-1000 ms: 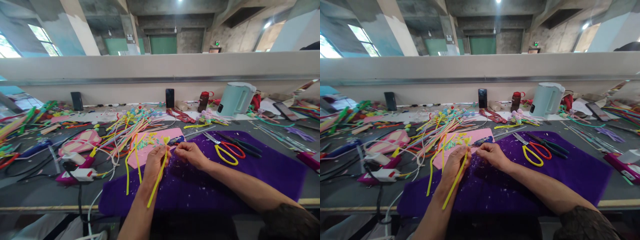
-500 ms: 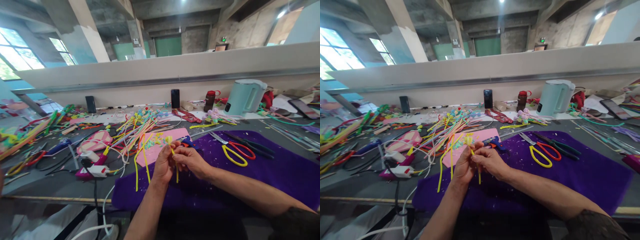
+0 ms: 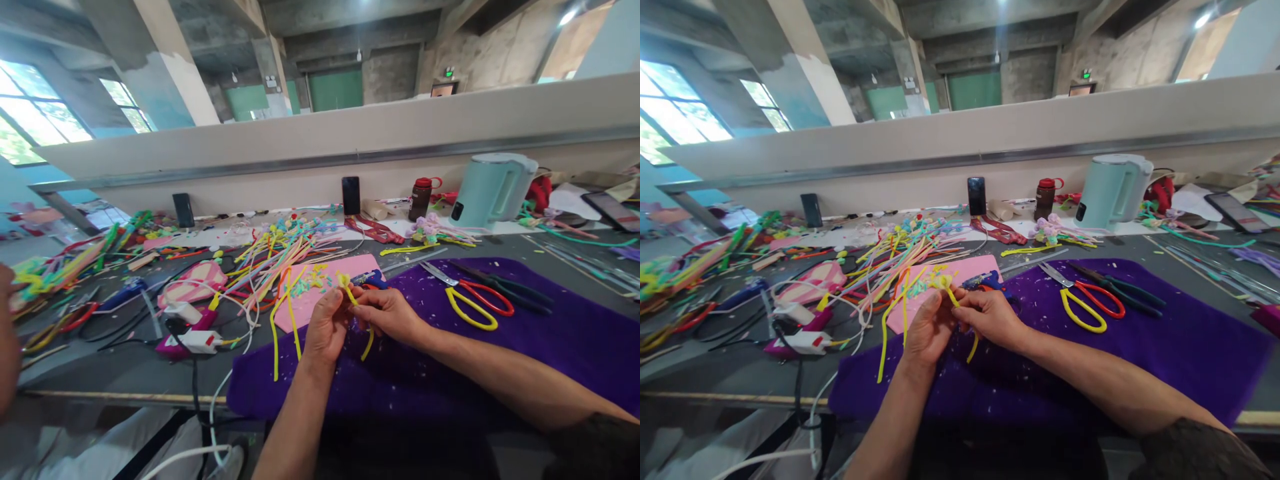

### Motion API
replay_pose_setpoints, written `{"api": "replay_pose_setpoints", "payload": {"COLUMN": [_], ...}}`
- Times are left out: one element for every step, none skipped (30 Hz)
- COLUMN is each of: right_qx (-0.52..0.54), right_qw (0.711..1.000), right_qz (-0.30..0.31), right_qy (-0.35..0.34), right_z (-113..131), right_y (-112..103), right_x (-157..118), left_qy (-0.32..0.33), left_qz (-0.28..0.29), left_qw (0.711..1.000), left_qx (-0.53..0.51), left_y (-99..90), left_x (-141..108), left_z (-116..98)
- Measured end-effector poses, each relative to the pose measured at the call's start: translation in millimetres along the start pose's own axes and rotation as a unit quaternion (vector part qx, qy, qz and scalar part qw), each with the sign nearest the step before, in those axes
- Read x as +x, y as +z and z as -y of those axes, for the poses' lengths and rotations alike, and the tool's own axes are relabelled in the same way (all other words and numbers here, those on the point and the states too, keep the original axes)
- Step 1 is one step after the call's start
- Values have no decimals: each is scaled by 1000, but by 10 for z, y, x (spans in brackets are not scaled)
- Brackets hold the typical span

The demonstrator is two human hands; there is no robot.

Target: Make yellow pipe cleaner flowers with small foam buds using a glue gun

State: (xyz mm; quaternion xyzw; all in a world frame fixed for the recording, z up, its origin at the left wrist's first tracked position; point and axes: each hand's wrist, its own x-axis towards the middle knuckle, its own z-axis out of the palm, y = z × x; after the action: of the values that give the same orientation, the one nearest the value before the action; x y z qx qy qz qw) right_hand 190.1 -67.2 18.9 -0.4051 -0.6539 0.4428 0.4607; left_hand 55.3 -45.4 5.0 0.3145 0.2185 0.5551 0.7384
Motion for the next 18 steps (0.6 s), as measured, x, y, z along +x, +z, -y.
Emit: {"api": "replay_pose_setpoints", "payload": {"right_qx": [3, 9, 15, 21, 27, 32, 36, 39, 41, 43, 44, 45, 45, 45, 44, 44, 43, 44], "right_qw": [1000, 1000, 1000, 999, 999, 999, 998, 998, 998, 997, 997, 997, 997, 997, 997, 997, 997, 997], "right_qz": [2, 6, 10, 16, 21, 26, 31, 36, 39, 42, 44, 46, 49, 50, 50, 49, 48, 47], "right_qy": [4, 9, 14, 20, 25, 29, 31, 34, 36, 37, 39, 40, 42, 44, 44, 46, 47, 48], "right_z": [-2, -4, -4, -2, 0, 3, 6, 9, 12, 15, 17, 20, 23, 25, 28, 30, 31, 30], "right_y": [2, 5, 7, 10, 13, 16, 18, 21, 22, 24, 24, 24, 24, 23, 21, 20, 18, 17], "right_x": [0, -1, -2, -3, -5, -8, -10, -12, -14, -16, -17, -18, -18, -18, -17, -15, -14, -12], "left_qy": [0, 0, -1, -2, -3, -3, -3, -4, -3, -2, 0, 1, 2, 3, 3, 3, 3, 3], "left_qz": [-4, -8, -11, -13, -14, -14, -13, -11, -10, -10, -13, -16, -20, -23, -25, -27, -28, -29], "left_qw": [1000, 1000, 1000, 1000, 1000, 1000, 999, 999, 999, 999, 999, 999, 999, 999, 999, 999, 998, 998], "left_qx": [4, 8, 13, 18, 22, 26, 29, 31, 32, 33, 33, 35, 37, 40, 44, 46, 48, 50], "left_y": [-5, -8, -9, -8, -6, -2, 2, 5, 8, 9, 9, 7, 4, 0, -4, -7, -8, -8], "left_x": [4, 7, 9, 10, 10, 9, 8, 7, 6, 6, 6, 7, 8, 9, 10, 11, 11, 10], "left_z": [6, 9, 11, 11, 9, 5, 2, -2, -4, -5, -5, -4, -2, -1, 1, 1, 1, 0]}}
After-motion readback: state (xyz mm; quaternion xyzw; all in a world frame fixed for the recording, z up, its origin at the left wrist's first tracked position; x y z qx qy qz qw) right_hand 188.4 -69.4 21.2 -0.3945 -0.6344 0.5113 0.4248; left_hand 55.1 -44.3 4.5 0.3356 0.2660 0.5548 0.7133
